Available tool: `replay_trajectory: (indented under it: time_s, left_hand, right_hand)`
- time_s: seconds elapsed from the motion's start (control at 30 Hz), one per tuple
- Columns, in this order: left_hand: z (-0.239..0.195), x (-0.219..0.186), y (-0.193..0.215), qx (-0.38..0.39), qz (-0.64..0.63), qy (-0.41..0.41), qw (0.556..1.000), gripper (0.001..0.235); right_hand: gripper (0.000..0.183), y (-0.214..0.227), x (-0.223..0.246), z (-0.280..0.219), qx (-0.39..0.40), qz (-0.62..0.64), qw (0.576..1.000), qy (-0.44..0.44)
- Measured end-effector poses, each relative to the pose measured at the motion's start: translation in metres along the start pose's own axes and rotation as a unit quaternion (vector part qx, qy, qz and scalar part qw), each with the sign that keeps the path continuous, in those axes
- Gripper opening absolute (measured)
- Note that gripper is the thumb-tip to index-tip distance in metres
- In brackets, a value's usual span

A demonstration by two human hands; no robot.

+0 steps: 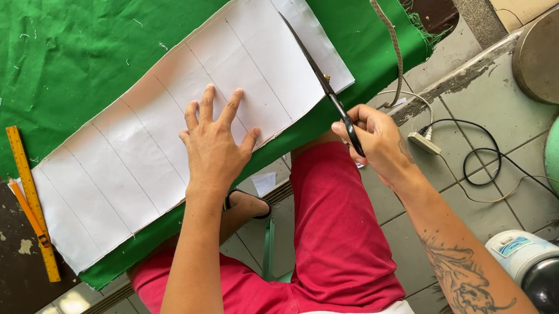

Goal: The person uses a ruler and pencil to mark lines on a white sheet, then uses scissors to cut the sheet into several strips, and finally gathers the strips.

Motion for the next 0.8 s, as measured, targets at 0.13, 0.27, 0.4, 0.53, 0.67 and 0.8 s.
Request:
replay_trajectory:
  time_s: [0.13,0.27,0.4,0.53,0.67,0.8]
  left_hand:
    - [0.000,-0.001,0.001,0.001,0.000,0.001,1.000,0.067]
    - [0.000,-0.001,0.001,0.002,0.000,0.001,1.000,0.067]
    - [0.000,0.000,0.000,0.004,-0.002,0.000,1.000,0.067]
    - [0.000,-0.001,0.001,0.004,-0.001,0.001,1.000,0.068]
    - [0.001,0.000,0.003,0.006,0.004,0.000,1.000,0.067]
    - [0.000,0.000,0.001,0.005,0.018,-0.005,1.000,0.070]
  right_hand:
    - [0.019,-0.011,0.013,0.009,0.006,-0.002,1.000,0.010]
    - [0.017,-0.018,0.020,0.015,0.006,0.004,1.000,0.011]
    - [0.015,-0.018,0.019,0.016,0.013,-0.003,1.000,0.008]
    - [0.018,-0.017,0.020,0.018,0.011,0.016,1.000,-0.010]
    - [0.022,-0.020,0.024,0.026,0.012,0.040,0.999,-0.004]
    - [0.021,-0.030,0.033,0.034,0.013,0.035,0.999,0.006]
Point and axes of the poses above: each hand's wrist, its own z-axis towards the middle knuckle, its own y-axis out of the back of the hand, x = y × z, the point moved 2 cm from there along z, towards the middle knuckle, and after that the axes turned 1 degree about -x, right-handed, at the moved point
